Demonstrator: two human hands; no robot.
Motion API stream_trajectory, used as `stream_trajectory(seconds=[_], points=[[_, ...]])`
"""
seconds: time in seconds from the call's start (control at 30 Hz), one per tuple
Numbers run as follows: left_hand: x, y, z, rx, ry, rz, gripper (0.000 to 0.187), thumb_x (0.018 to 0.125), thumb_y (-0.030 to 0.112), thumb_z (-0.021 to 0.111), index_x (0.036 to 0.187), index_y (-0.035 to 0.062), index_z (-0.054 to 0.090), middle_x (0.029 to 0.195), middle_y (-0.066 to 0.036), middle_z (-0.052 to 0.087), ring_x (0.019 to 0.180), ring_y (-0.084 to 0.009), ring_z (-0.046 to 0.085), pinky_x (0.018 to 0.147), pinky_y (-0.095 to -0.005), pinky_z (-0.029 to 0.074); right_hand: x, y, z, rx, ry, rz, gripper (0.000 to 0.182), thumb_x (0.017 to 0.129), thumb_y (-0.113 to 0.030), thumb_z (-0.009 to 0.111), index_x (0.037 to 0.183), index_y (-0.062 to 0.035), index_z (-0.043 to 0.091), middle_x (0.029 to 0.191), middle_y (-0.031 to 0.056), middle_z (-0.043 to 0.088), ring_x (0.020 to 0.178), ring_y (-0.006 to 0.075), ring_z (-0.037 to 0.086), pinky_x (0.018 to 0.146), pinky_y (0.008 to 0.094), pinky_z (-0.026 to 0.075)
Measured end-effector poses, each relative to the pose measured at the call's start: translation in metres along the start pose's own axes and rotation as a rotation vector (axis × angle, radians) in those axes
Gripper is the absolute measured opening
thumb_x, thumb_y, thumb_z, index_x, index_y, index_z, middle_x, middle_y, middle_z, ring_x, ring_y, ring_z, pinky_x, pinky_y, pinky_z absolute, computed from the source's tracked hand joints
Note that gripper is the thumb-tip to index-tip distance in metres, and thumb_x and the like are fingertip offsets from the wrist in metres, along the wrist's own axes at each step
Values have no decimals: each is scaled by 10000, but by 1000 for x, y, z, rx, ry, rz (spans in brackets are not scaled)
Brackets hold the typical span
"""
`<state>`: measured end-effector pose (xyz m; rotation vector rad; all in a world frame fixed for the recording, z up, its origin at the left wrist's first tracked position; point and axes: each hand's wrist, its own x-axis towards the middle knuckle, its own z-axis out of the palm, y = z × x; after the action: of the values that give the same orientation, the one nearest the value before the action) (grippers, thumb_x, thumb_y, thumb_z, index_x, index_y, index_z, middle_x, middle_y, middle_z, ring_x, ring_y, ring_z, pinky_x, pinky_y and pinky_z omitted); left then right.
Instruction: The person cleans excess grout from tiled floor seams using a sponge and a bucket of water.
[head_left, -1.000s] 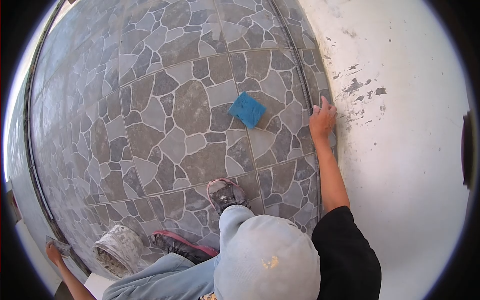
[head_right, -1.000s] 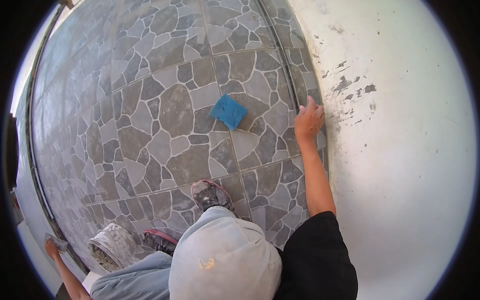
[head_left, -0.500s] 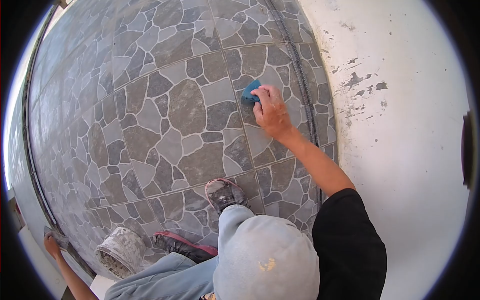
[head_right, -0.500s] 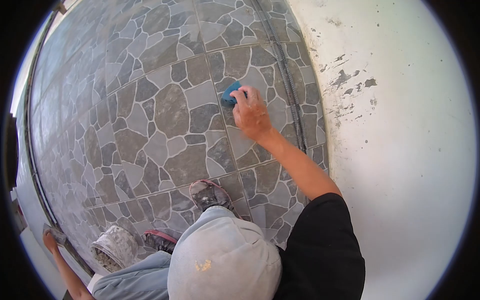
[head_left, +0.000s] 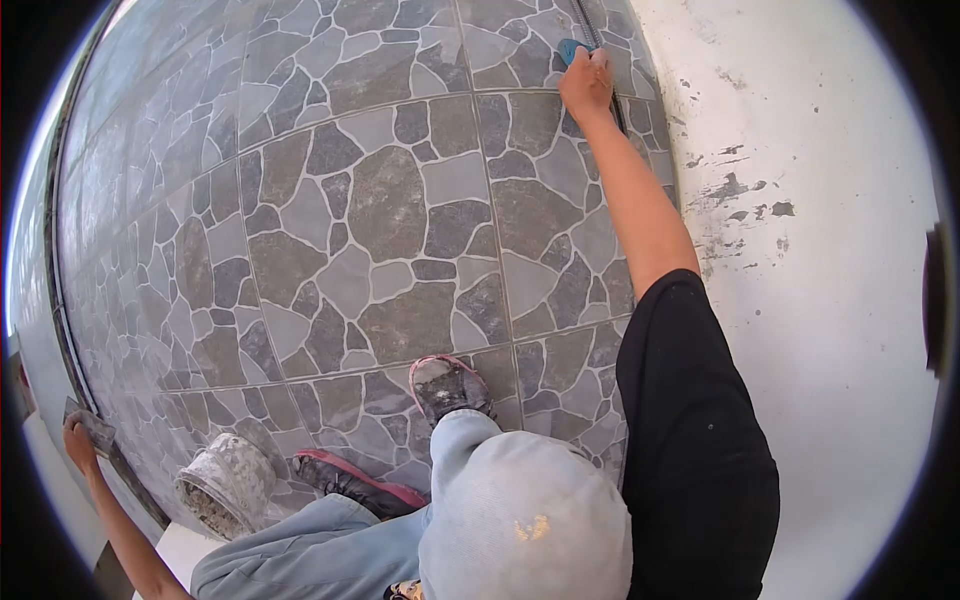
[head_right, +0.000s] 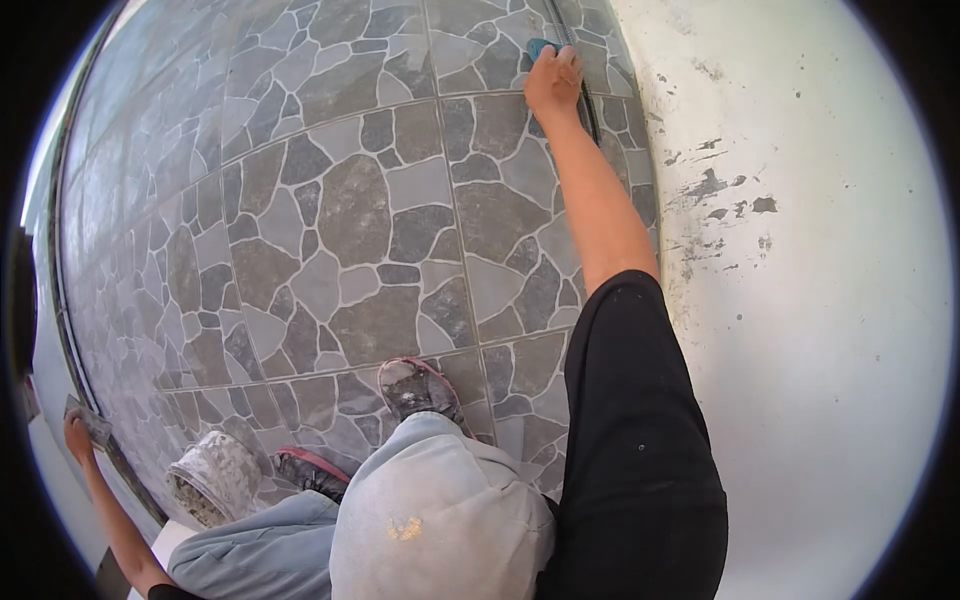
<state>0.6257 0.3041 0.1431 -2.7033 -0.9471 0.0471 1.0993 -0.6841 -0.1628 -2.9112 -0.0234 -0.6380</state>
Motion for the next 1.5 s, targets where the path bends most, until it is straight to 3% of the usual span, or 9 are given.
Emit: stream_trajectory(seconds=[0.27, 0.4, 0.5, 0.7, 0.83, 0.93, 1.17, 1.3, 1.5], points=[[-34, -89, 6, 97, -115, 0, 441, 819, 124, 424, 1121, 8, 724, 1119, -207, 723, 1098, -370, 661, 1005, -425, 479, -142, -44, -157, 708, -482, -133, 358, 839, -78, 688, 1195, -46, 704, 1120, 159, 642, 1019, 338, 644, 916, 407, 513], [-40, -94, 5, 76, -70, -52, 430, 816, 129, 429, 1100, 18, 731, 1116, -205, 722, 1098, -373, 659, 1005, -426, 479, -75, 26, -134, 328, 55, 137, 339, 852, -73, 681, 1188, -43, 712, 1102, 154, 665, 1032, 338, 655, 926, 402, 517], [-31, -81, 6, 44, -54, -51, 427, 822, 129, 429, 1108, 22, 728, 1123, -199, 721, 1100, -370, 658, 1009, -424, 476, -36, 42, -100, 217, 62, 135, 380, 861, -76, 672, 1238, -39, 691, 1143, 173, 657, 1063, 355, 644, 944, 415, 514], [-55, -95, -18, 16, -85, -118, 446, 852, 146, 415, 1164, 29, 711, 1163, -183, 713, 1139, -343, 649, 1025, -417, 467, -6, 44, -42, 123, 21, -403, 389, 858, -63, 646, 1245, -19, 662, 1147, 232, 629, 1100, 403, 626, 957, 453, 514], [-113, -135, -40, 53, -171, -152, 458, 865, 182, 409, 1183, 65, 717, 1193, -168, 711, 1169, -332, 643, 1043, -416, 460, -87, 11, -124, -255, -689, -93, 269, 834, -107, 619, 1076, 0, 665, 1122, 258, 624, 1107, 445, 613, 974, 485, 500], [-174, -152, -61, 211, -223, -378, 472, 868, 207, 407, 1199, 66, 713, 1233, -158, 705, 1190, -340, 636, 1055, -421, 454, -104, 39, -144, 38, -809, 10, 348, 822, -135, 611, 1132, 14, 661, 1134, 274, 624, 1086, 449, 615, 978, 505, 486], [-167, -156, -68, 161, -207, -427, 473, 905, 265, 420, 1224, 77, 715, 1236, -212, 692, 1177, -389, 633, 1032, -446, 461, -50, -67, -23, 240, 12, 322, 376, 846, -111, 609, 1180, 60, 641, 1106, 286, 592, 1056, 441, 576, 920, 484, 479], [-97, -132, -49, 98, -94, -163, 471, 865, 199, 418, 1198, 52, 716, 1207, -195, 705, 1176, -359, 636, 1025, -434, 464, -98, -271, -25, 774, -209, -286, 242, 821, -56, 632, 1055, -22, 681, 1030, 208, 567, 993, 373, 599, 863, 453, 515], [-147, -175, -103, 59, -43, -281, 459, 854, 167, 421, 1168, 16, 720, 1193, -188, 714, 1153, -336, 654, 1022, -409, 480, -59, -162, -20, 360, -12, -345, 367, 813, -50, 602, 1161, -115, 700, 1017, 142, 574, 992, 347, 592, 825, 438, 513]])
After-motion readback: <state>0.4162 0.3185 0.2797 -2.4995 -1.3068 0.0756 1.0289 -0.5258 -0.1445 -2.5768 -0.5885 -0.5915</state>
